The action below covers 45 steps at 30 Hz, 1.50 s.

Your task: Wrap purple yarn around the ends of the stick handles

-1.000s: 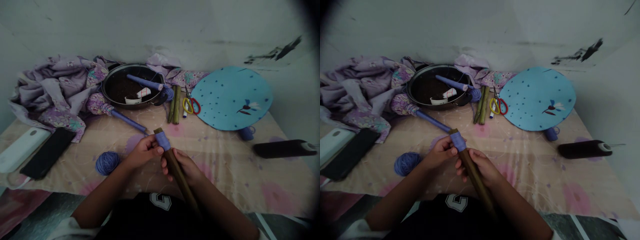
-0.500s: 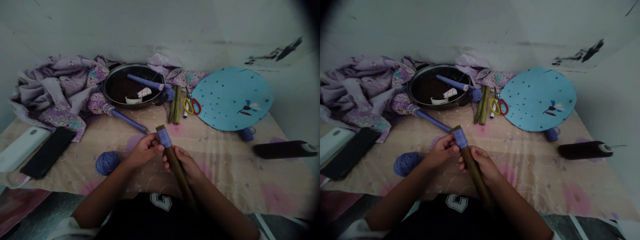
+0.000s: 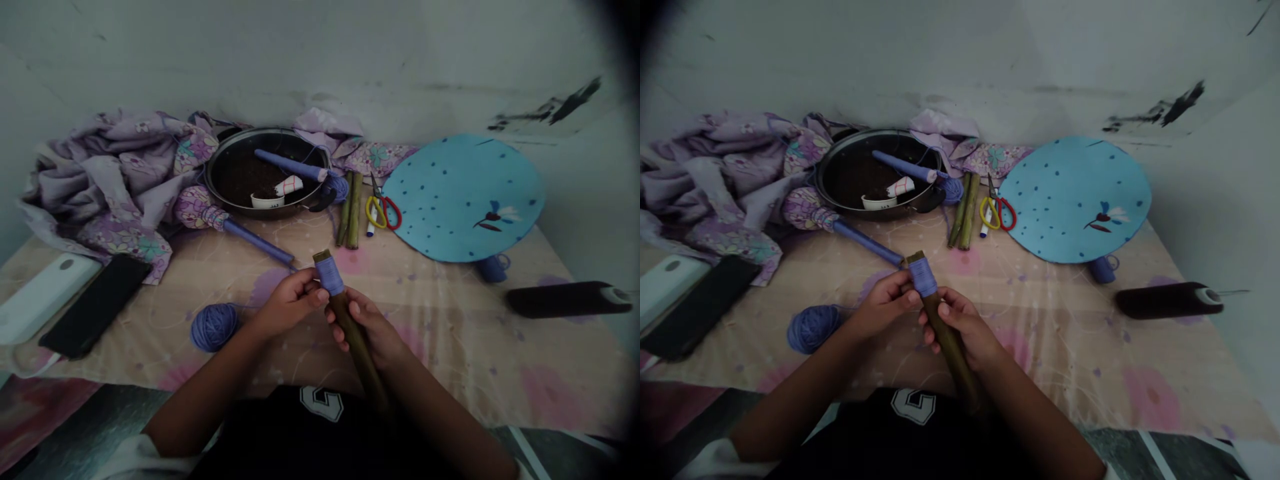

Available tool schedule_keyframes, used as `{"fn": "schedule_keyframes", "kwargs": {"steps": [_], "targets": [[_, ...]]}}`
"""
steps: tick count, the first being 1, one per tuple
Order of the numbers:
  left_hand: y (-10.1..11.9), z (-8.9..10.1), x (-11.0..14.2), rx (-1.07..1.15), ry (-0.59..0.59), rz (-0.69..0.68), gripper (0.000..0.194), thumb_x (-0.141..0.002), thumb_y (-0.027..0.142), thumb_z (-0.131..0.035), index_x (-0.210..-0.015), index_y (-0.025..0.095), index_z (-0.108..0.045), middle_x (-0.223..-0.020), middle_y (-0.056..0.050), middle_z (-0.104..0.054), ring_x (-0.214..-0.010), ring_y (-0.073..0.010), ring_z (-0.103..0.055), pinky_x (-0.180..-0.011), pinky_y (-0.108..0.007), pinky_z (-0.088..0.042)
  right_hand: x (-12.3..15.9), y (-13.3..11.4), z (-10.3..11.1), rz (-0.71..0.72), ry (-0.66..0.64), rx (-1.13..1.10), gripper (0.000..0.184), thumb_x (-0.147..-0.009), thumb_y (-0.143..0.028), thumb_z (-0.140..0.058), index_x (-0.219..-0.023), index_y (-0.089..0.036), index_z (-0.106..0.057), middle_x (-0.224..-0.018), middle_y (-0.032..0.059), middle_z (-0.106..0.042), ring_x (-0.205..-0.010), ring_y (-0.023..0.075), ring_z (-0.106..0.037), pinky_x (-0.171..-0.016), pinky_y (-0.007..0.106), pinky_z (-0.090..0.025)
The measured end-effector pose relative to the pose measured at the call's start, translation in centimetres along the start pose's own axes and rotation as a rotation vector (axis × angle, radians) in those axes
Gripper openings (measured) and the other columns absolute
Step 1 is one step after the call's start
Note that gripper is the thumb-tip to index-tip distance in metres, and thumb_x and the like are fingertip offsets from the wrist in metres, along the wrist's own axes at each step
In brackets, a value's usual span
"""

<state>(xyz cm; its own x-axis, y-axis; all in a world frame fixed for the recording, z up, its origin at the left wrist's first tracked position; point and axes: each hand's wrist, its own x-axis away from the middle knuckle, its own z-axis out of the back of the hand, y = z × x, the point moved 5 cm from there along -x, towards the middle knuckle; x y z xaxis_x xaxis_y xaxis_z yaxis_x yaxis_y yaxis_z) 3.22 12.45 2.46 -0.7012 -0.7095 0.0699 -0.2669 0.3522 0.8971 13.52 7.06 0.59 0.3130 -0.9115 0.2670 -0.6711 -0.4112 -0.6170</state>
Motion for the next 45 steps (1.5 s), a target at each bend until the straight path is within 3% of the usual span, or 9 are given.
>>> {"fn": "schedule_keyframes", "kwargs": {"steps": [8,13,21,24,28,34,45], "targets": [[0.0,1.4,-0.4,-0.165,0.164,0.017,0.034,-0.075,0.035,-0.069,-0.098,0.012,-0.058,-0.060,0.002,-0.059,-0.053,-0.0079,-0.055,-0.049,-0.017,-0.038,-0.2,0.0,0.6,0.047,0.054,0.017,0.031,-0.072,-0.032,-0.074,-0.094,-0.019,-0.056,-0.077,0.0001,-0.065,-0.052,0.0081,-0.058,-0.041,0.015,-0.046],[0.1,0.1,-0.2,-0.008,-0.036,0.010,0.026,-0.083,0.034,-0.061,-0.097,0.013,-0.056,-0.063,0.000,-0.061,-0.055,-0.0116,-0.061,-0.053,-0.022,-0.046,0.1,0.2,0.1,0.010,-0.030,0.011,0.024,-0.083,-0.038,-0.062,-0.090,-0.016,-0.060,-0.076,0.0034,-0.067,-0.054,0.0090,-0.062,-0.044,0.016,-0.048],[-0.5,0.0,0.0,0.046,-0.076,0.019,0.028,-0.083,0.035,-0.060,-0.100,0.014,-0.052,-0.060,0.001,-0.060,-0.049,-0.0128,-0.061,-0.049,-0.023,-0.048,0.1,0.6,-0.6,-0.039,-0.091,-0.018,0.031,-0.089,-0.043,-0.051,-0.091,-0.014,-0.062,-0.080,0.0064,-0.067,-0.059,0.0124,-0.064,-0.049,0.020,-0.051],[-0.7,0.4,-0.1,0.032,-0.030,0.021,0.027,-0.081,0.036,-0.062,-0.094,0.015,-0.053,-0.061,0.002,-0.059,-0.048,-0.0114,-0.060,-0.048,-0.021,-0.046,0.1,0.3,-0.6,0.021,-0.029,0.032,0.030,-0.081,-0.043,-0.063,-0.095,-0.016,-0.061,-0.082,0.0036,-0.064,-0.062,0.0116,-0.062,-0.047,0.019,-0.049],[-0.2,0.9,-0.4,-0.036,0.057,-0.023,0.033,-0.073,0.037,-0.070,-0.092,0.014,-0.057,-0.071,0.000,-0.063,-0.061,-0.0102,-0.061,-0.056,-0.018,-0.045,0.1,-0.1,-0.2,0.109,0.054,0.091,0.035,-0.069,-0.034,-0.076,-0.095,-0.021,-0.057,-0.071,-0.0029,-0.059,-0.057,0.0094,-0.057,-0.046,0.017,-0.046],[-0.1,0.9,-0.5,-0.060,0.072,-0.025,0.032,-0.073,0.037,-0.070,-0.090,0.014,-0.058,-0.072,-0.001,-0.064,-0.062,-0.0105,-0.060,-0.057,-0.019,-0.045,0.1,-0.1,0.3,0.098,0.112,0.113,0.035,-0.069,-0.037,-0.076,-0.092,-0.021,-0.056,-0.066,-0.0023,-0.061,-0.056,0.0101,-0.056,-0.050,0.019,-0.045],[-0.3,0.7,-0.3,-0.040,0.048,-0.006,0.035,-0.075,0.039,-0.069,-0.096,0.013,-0.057,-0.074,-0.002,-0.065,-0.062,-0.0117,-0.062,-0.057,-0.021,-0.047,0.1,-0.1,0.2,0.096,0.095,0.104,0.032,-0.069,-0.035,-0.076,-0.091,-0.020,-0.057,-0.067,-0.0028,-0.060,-0.056,0.0094,-0.055,-0.052,0.020,-0.044]]}}
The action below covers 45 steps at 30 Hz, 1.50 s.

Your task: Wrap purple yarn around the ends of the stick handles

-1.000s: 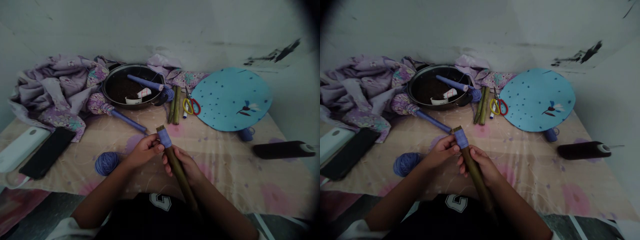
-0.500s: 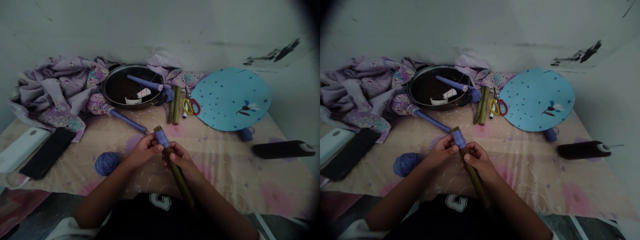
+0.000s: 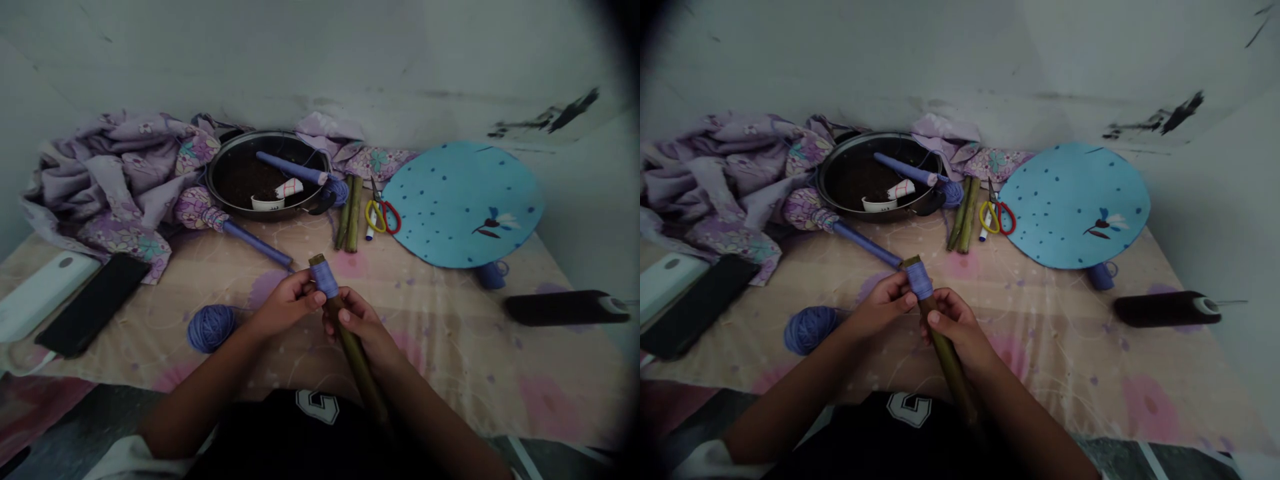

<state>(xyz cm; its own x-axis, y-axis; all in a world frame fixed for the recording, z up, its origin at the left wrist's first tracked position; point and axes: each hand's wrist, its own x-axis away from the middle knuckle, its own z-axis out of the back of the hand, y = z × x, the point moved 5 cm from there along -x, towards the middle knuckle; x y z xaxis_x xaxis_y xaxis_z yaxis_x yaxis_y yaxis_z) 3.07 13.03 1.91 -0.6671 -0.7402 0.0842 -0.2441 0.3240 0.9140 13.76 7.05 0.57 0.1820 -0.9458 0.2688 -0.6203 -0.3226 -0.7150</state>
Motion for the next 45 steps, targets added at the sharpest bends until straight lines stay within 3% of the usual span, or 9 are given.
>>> {"fn": "schedule_keyframes", "kwargs": {"steps": [5,9,13,22,34,45], "targets": [[0.2,-0.2,0.0,0.052,-0.032,-0.007,0.030,-0.077,0.035,-0.068,-0.091,0.013,-0.055,-0.063,0.001,-0.059,-0.055,-0.0087,-0.059,-0.053,-0.018,-0.045,0.1,0.2,-0.1,-0.066,-0.006,0.012,0.026,-0.078,-0.041,-0.067,-0.088,-0.017,-0.063,-0.076,0.0036,-0.069,-0.056,0.0108,-0.062,-0.053,0.021,-0.048],[0.2,-0.8,0.1,0.133,-0.133,-0.009,0.027,-0.081,0.035,-0.063,-0.092,0.014,-0.051,-0.060,0.003,-0.057,-0.050,-0.0121,-0.061,-0.051,-0.023,-0.049,0.1,0.2,-0.4,-0.077,-0.043,-0.024,0.028,-0.083,-0.043,-0.060,-0.089,-0.016,-0.065,-0.076,0.0049,-0.070,-0.056,0.0113,-0.063,-0.054,0.021,-0.049],[-0.1,-1.0,0.3,0.152,-0.159,-0.009,0.025,-0.084,0.035,-0.059,-0.095,0.015,-0.049,-0.061,0.003,-0.057,-0.049,-0.0145,-0.063,-0.049,-0.026,-0.051,0.1,0.2,-0.6,-0.070,-0.071,-0.025,0.028,-0.086,-0.041,-0.056,-0.088,-0.015,-0.066,-0.076,0.0052,-0.069,-0.054,0.0105,-0.063,-0.053,0.021,-0.049],[0.1,0.0,0.1,0.019,-0.004,-0.014,0.033,-0.076,0.038,-0.068,-0.094,0.014,-0.055,-0.075,-0.002,-0.063,-0.061,-0.0107,-0.062,-0.056,-0.020,-0.048,-0.1,-0.1,-0.1,0.047,0.003,0.019,0.033,-0.070,-0.038,-0.075,-0.092,-0.021,-0.058,-0.070,-0.0016,-0.061,-0.059,0.0118,-0.057,-0.051,0.023,-0.050],[0.4,0.1,-0.3,-0.066,0.007,-0.030,0.027,-0.077,0.037,-0.066,-0.087,0.015,-0.054,-0.065,0.002,-0.057,-0.053,-0.0090,-0.056,-0.051,-0.018,-0.044,-0.2,0.2,0.6,-0.007,0.139,0.055,0.024,-0.072,-0.037,-0.072,-0.085,-0.018,-0.064,-0.068,0.0006,-0.065,-0.056,0.0124,-0.060,-0.052,0.024,-0.050],[0.8,1.0,-0.3,-0.493,0.168,-0.061,0.034,-0.080,0.047,-0.056,-0.081,0.013,-0.056,-0.070,0.000,-0.055,-0.065,-0.0125,-0.050,-0.060,-0.023,-0.039,-0.1,0.0,1.1,0.001,0.234,0.133,0.026,-0.071,-0.039,-0.072,-0.083,-0.018,-0.064,-0.065,-0.0002,-0.065,-0.052,0.0121,-0.059,-0.049,0.023,-0.046]]}}
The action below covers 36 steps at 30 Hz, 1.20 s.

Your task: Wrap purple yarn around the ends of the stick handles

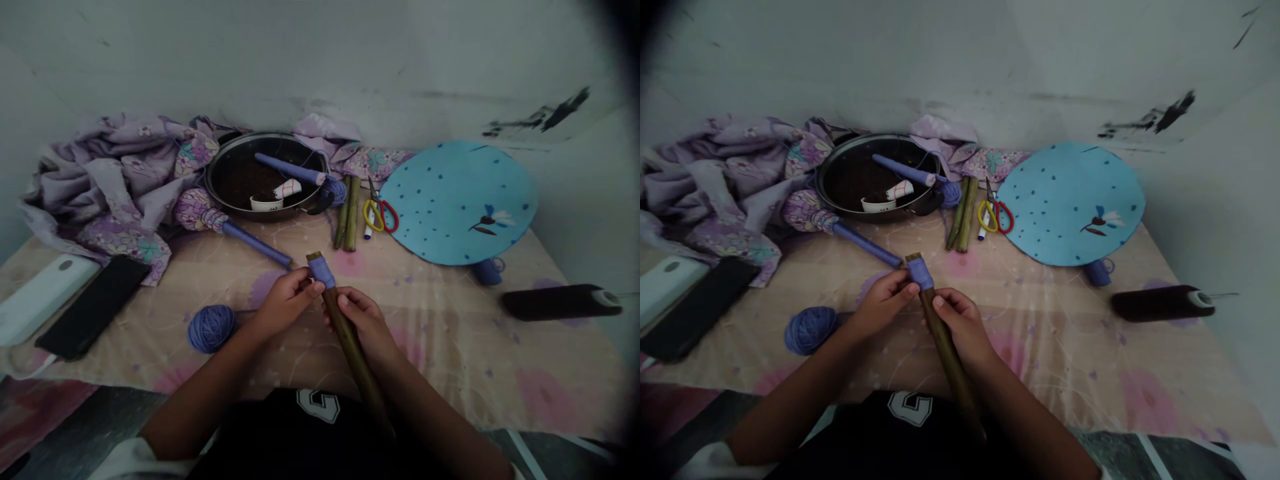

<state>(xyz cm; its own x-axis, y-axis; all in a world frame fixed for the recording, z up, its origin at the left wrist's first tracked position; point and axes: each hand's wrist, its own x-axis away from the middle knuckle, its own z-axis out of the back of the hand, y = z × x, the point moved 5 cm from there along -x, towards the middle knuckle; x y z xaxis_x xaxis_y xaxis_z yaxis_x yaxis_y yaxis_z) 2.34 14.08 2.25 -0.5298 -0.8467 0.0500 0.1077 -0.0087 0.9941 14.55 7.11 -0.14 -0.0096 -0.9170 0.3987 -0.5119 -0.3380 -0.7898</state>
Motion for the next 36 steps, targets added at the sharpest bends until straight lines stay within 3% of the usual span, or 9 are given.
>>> {"fn": "schedule_keyframes", "kwargs": {"steps": [6,11,19,22,27,31,36], "targets": [[-0.4,0.3,-0.1,-0.167,0.050,0.009,0.030,-0.081,0.044,-0.055,-0.080,0.014,-0.057,-0.063,0.003,-0.050,-0.058,-0.0107,-0.044,-0.054,-0.022,-0.034,-0.1,-0.1,0.3,0.041,0.027,0.004,0.024,-0.071,-0.035,-0.074,-0.083,-0.019,-0.062,-0.061,-0.0019,-0.062,-0.049,0.0106,-0.055,-0.047,0.021,-0.043],[0.0,-0.2,-0.1,0.139,-0.065,-0.012,0.033,-0.077,0.046,-0.061,-0.081,0.014,-0.056,-0.070,-0.001,-0.058,-0.064,-0.0123,-0.055,-0.059,-0.023,-0.042,0.3,-0.1,-0.4,-0.013,-0.085,-0.066,0.026,-0.071,-0.039,-0.072,-0.085,-0.018,-0.064,-0.071,0.0012,-0.066,-0.055,0.0115,-0.060,-0.049,0.021,-0.047],[0.1,-1.6,0.7,0.535,-0.267,0.041,0.030,-0.082,0.042,-0.060,-0.091,0.014,-0.052,-0.062,0.001,-0.058,-0.052,-0.0130,-0.061,-0.050,-0.024,-0.048,0.6,0.3,-1.4,-0.124,-0.253,-0.163,0.031,-0.079,-0.046,-0.064,-0.086,-0.016,-0.065,-0.075,0.0046,-0.068,-0.054,0.0103,-0.060,-0.049,0.020,-0.049],[0.2,-1.5,0.7,0.543,-0.254,0.031,0.032,-0.080,0.043,-0.062,-0.089,0.014,-0.053,-0.061,0.002,-0.058,-0.049,-0.0116,-0.060,-0.047,-0.021,-0.046,0.5,0.1,-1.5,-0.098,-0.244,-0.141,0.031,-0.080,-0.045,-0.063,-0.090,-0.016,-0.064,-0.077,0.0040,-0.066,-0.058,0.0118,-0.061,-0.048,0.021,-0.049],[0.4,-0.6,0.3,0.401,-0.093,0.023,0.035,-0.073,0.044,-0.069,-0.085,0.014,-0.058,-0.068,-0.001,-0.062,-0.061,-0.0110,-0.060,-0.056,-0.020,-0.046,0.5,-0.2,-1.1,-0.018,-0.199,-0.132,0.035,-0.070,-0.043,-0.074,-0.092,-0.022,-0.058,-0.072,-0.0012,-0.062,-0.058,0.0119,-0.058,-0.048,0.021,-0.048],[0.3,-0.9,0.3,0.448,-0.148,0.035,0.033,-0.073,0.043,-0.068,-0.084,0.014,-0.056,-0.067,-0.001,-0.061,-0.057,-0.0104,-0.059,-0.053,-0.019,-0.046,0.4,0.0,-0.8,0.001,-0.193,-0.107,0.030,-0.071,-0.039,-0.074,-0.089,-0.020,-0.061,-0.072,0.0000,-0.065,-0.056,0.0111,-0.059,-0.051,0.022,-0.049],[0.3,-1.7,0.9,0.581,-0.243,0.046,0.030,-0.079,0.039,-0.065,-0.090,0.014,-0.054,-0.063,0.001,-0.058,-0.052,-0.0115,-0.060,-0.050,-0.022,-0.049,0.4,0.5,-0.8,-0.089,-0.211,-0.141,0.030,-0.077,-0.045,-0.066,-0.087,-0.017,-0.064,-0.077,0.0046,-0.069,-0.057,0.0113,-0.063,-0.052,0.021,-0.051]]}}
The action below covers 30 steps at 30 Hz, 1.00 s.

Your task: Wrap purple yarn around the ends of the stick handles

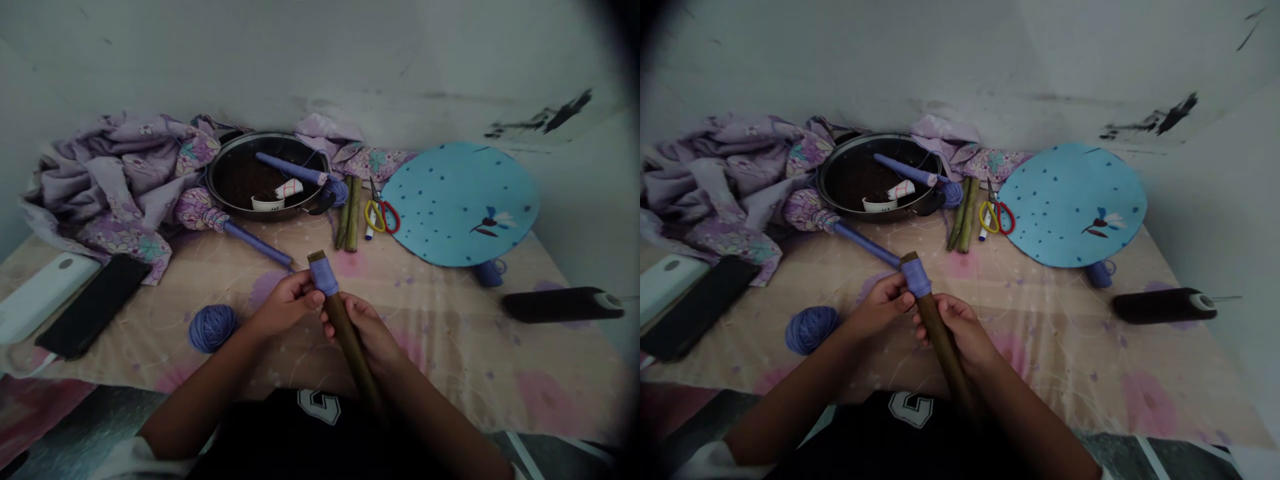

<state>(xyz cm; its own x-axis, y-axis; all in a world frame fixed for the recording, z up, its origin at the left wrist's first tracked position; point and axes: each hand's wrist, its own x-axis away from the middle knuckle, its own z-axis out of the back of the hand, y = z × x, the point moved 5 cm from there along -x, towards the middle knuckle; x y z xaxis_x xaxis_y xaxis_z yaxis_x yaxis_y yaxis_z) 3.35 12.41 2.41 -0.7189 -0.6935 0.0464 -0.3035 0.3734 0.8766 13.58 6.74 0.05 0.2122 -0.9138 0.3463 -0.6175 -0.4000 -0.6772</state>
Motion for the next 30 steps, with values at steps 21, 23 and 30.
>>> {"fn": "schedule_keyframes", "kwargs": {"steps": [21,23,30], "targets": [[0.9,1.3,0.0,-0.998,0.241,-0.162,0.038,-0.092,0.045,-0.032,-0.079,0.016,-0.052,-0.066,0.000,-0.053,-0.060,-0.0129,-0.048,-0.055,-0.024,-0.034,-0.2,-0.6,0.3,0.078,0.166,0.179,0.030,-0.071,-0.037,-0.073,-0.087,-0.021,-0.054,-0.063,-0.0040,-0.057,-0.051,0.0097,-0.053,-0.042,0.019,-0.047],[0.8,1.5,0.1,-1.109,0.291,-0.147,0.038,-0.093,0.042,-0.029,-0.074,0.017,-0.049,-0.061,0.001,-0.049,-0.055,-0.0120,-0.045,-0.052,-0.024,-0.032,-0.2,-0.5,0.5,0.078,0.185,0.197,0.029,-0.072,-0.037,-0.072,-0.087,-0.021,-0.053,-0.062,-0.0043,-0.057,-0.050,0.0095,-0.052,-0.042,0.019,-0.046],[1.4,1.7,0.2,-1.172,0.358,-0.162,0.035,-0.091,0.039,-0.036,-0.064,0.018,-0.043,-0.054,0.004,-0.041,-0.050,-0.0101,-0.041,-0.050,-0.023,-0.028,-0.2,-0.6,0.6,0.076,0.226,0.225,0.030,-0.071,-0.038,-0.071,-0.086,-0.021,-0.052,-0.059,-0.0051,-0.056,-0.045,0.0089,-0.049,-0.040,0.020,-0.044]]}}
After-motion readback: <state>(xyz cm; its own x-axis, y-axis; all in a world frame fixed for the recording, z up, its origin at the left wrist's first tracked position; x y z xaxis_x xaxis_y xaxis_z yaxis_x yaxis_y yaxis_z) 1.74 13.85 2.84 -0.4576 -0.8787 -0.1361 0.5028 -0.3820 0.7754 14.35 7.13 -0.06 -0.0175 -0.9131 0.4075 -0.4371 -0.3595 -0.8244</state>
